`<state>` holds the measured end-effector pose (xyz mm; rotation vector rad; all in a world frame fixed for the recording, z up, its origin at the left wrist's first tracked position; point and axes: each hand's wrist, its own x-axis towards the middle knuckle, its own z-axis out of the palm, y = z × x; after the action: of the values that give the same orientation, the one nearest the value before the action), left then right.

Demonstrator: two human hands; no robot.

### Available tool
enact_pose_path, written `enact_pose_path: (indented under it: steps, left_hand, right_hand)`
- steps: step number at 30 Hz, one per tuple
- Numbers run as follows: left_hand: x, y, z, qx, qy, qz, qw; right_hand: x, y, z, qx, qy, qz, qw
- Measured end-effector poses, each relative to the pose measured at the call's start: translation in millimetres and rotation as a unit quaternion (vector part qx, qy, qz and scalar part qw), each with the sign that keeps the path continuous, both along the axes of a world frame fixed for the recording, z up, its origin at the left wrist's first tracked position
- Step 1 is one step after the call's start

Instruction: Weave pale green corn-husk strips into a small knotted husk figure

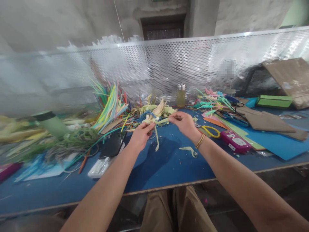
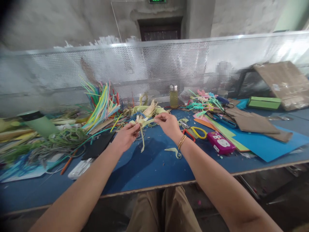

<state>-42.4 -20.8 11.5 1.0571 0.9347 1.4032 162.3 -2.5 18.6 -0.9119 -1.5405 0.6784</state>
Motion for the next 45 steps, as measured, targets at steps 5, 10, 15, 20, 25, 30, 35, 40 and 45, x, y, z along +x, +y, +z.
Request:
enact_pose_path:
  steps: [5, 10, 15, 20, 25, 30, 35, 40, 45]
  left_hand:
    - [-5.9, 9.7, -7.4, 0.02, 0.023, 0.039, 0.999]
    - [-10.4, 15.5, -11.7, 0.045, 0.071, 0.056, 0.995]
    - [-9.9, 15.4, -11.8, 0.055, 0.058, 0.032, 0.996]
    - [-6.3, 13.1, -9.9, 0.009, -0.003, 0.024, 1.0]
    - [-6.2, 12.3, -8.9, -0.006, -0.043, -0.003, 0.999]
    - [-7.3, 12.3, -7.9, -0.026, -0.057, -0.01, 0.998]
    - [-7.1, 11.0, -4.3, -0.062, -0.076, -0.023, 0.995]
    - [-4.7, 6.3, 0.1, -0.09, -0.061, -0.022, 0.994]
    - [-6.7, 5.1, 1.3, -0.093, -0.073, -0.047, 0.992]
  right_hand:
    - [1.6, 6.4, -7.8, -0.069, -0.043, 0.002, 0.997]
    - [2.5, 4.1, -6.6, -0.084, -0.095, -0.022, 0.992]
    - [3.1, 6.2, -10.4, -0.085, -0.142, -0.005, 0.986]
    - [1.3, 10.2, -17.3, -0.108, -0.125, 0.005, 0.986]
    - [1.7, 12.9, -19.3, -0.119, -0.129, -0.004, 0.985]
    - [4.8, 18.1, -21.1, -0.135, -0.143, -0.011, 0.98]
    - [6.6, 20.2, -21.3, -0.128, -0.136, -0.032, 0.982]
    - [6.1, 15.2, -16.4, -0.125, -0.125, -0.084, 0.981]
    - [7.6, 14.1, -13.3, -0.11, -0.115, -0.124, 0.979]
